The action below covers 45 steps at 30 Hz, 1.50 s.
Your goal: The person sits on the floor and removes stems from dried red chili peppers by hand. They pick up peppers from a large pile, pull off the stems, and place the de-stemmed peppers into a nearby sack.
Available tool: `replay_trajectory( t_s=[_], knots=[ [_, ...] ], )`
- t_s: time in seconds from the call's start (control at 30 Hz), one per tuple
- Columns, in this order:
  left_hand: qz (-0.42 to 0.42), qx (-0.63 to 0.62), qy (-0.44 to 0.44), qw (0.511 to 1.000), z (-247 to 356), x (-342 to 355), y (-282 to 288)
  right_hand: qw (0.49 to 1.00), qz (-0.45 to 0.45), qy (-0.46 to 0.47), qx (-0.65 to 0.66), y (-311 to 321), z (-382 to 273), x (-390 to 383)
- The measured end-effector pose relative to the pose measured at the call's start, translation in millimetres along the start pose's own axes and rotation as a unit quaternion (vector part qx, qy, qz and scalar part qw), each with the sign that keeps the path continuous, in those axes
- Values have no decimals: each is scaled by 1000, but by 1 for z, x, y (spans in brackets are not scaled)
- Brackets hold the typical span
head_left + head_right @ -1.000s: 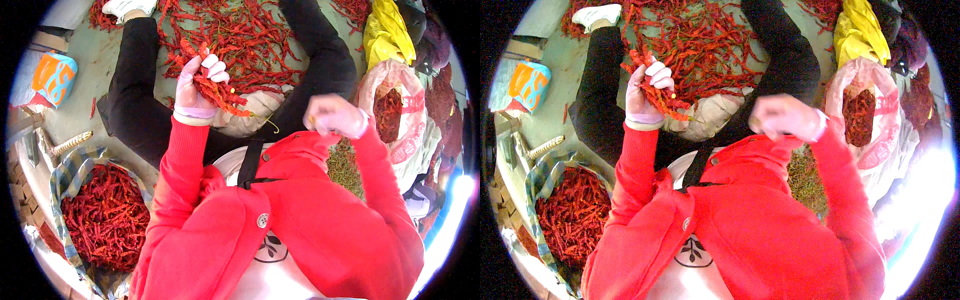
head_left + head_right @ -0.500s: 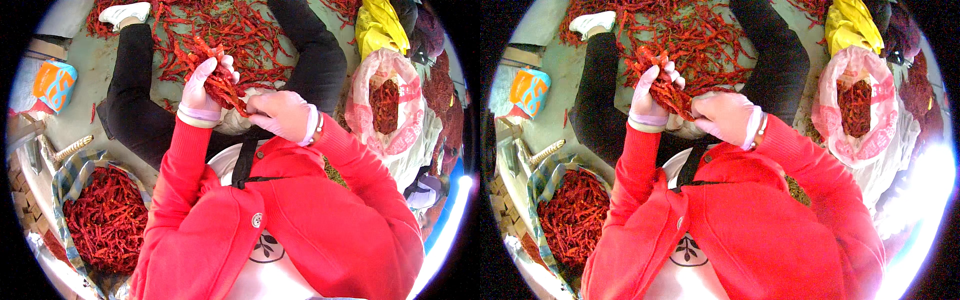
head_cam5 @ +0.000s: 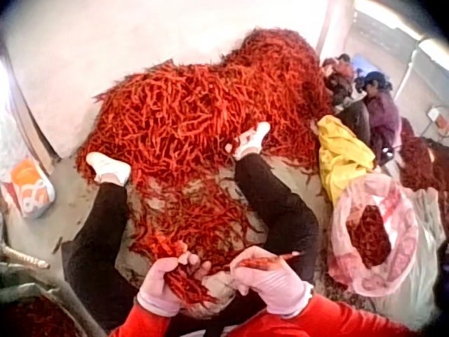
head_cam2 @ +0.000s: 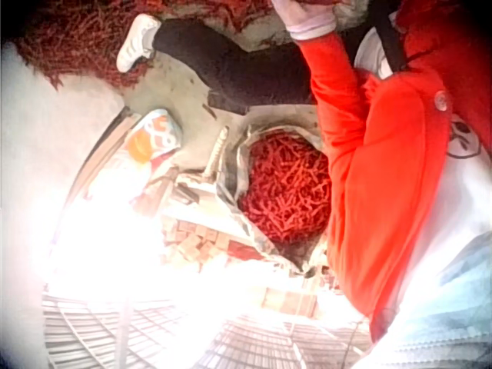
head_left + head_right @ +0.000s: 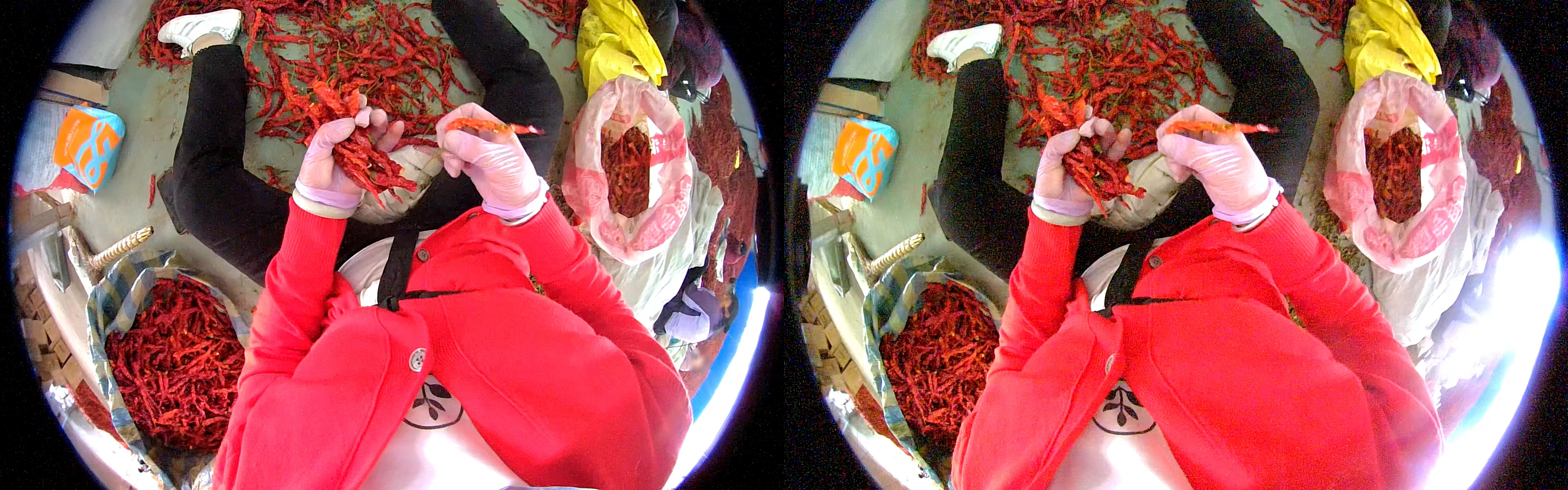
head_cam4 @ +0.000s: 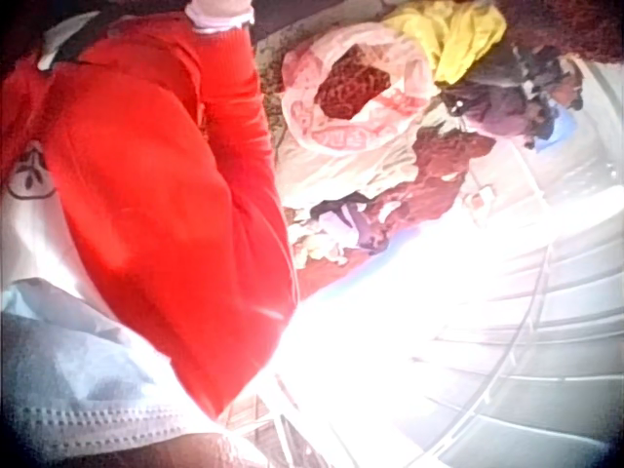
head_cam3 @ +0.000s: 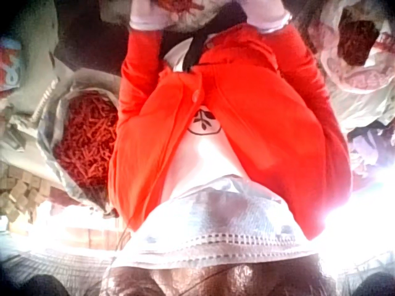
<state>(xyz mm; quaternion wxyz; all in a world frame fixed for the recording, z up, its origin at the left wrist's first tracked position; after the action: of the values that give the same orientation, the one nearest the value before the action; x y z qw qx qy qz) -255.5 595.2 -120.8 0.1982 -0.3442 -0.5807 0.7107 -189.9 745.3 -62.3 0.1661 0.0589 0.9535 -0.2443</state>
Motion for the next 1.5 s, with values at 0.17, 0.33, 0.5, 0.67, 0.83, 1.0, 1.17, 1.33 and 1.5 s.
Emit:
replay_trajectory(
  t_s=[0.17,0.33,0.5,0.67,0.83,1.0,1.17,1.33,1.5],
  knots=[
    [50,309,54,948,-11,-6,-7,992,31,29,-117,-9,-7,4],
    [63,332,32,941,-28,-9,-24,986,55,79,-135,-9,-4,3],
    [63,415,-2,908,-32,-11,-27,994,62,17,-85,14,14,3],
    [-2,495,-40,868,-44,-11,-38,964,-49,-78,250,13,40,-8],
    [-60,508,11,859,-66,-7,-50,996,14,-23,87,37,29,-26],
    [21,508,2,861,-77,-6,-41,826,163,283,-460,43,-4,-28],
    [89,361,12,928,-56,-5,-21,665,249,346,-614,97,-58,-72],
    [40,374,64,924,-70,-6,-26,468,270,-51,-840,279,-125,-164],
    [37,150,54,987,-37,-1,-5,708,280,137,-633,204,-123,-117]
  ],
)
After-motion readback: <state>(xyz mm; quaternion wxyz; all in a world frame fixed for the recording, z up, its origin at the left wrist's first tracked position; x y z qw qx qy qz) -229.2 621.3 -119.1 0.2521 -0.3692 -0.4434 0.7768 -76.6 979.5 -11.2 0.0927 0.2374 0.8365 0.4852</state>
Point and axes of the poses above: each hand's wrist, its own x-axis towards the middle knuckle, its own y-axis out of the back of the hand, z = x × y, the point moved 6 cm from there along x, towards the middle knuckle, and after that the axes turned 1 degree about -z, right-handed, at the moved point
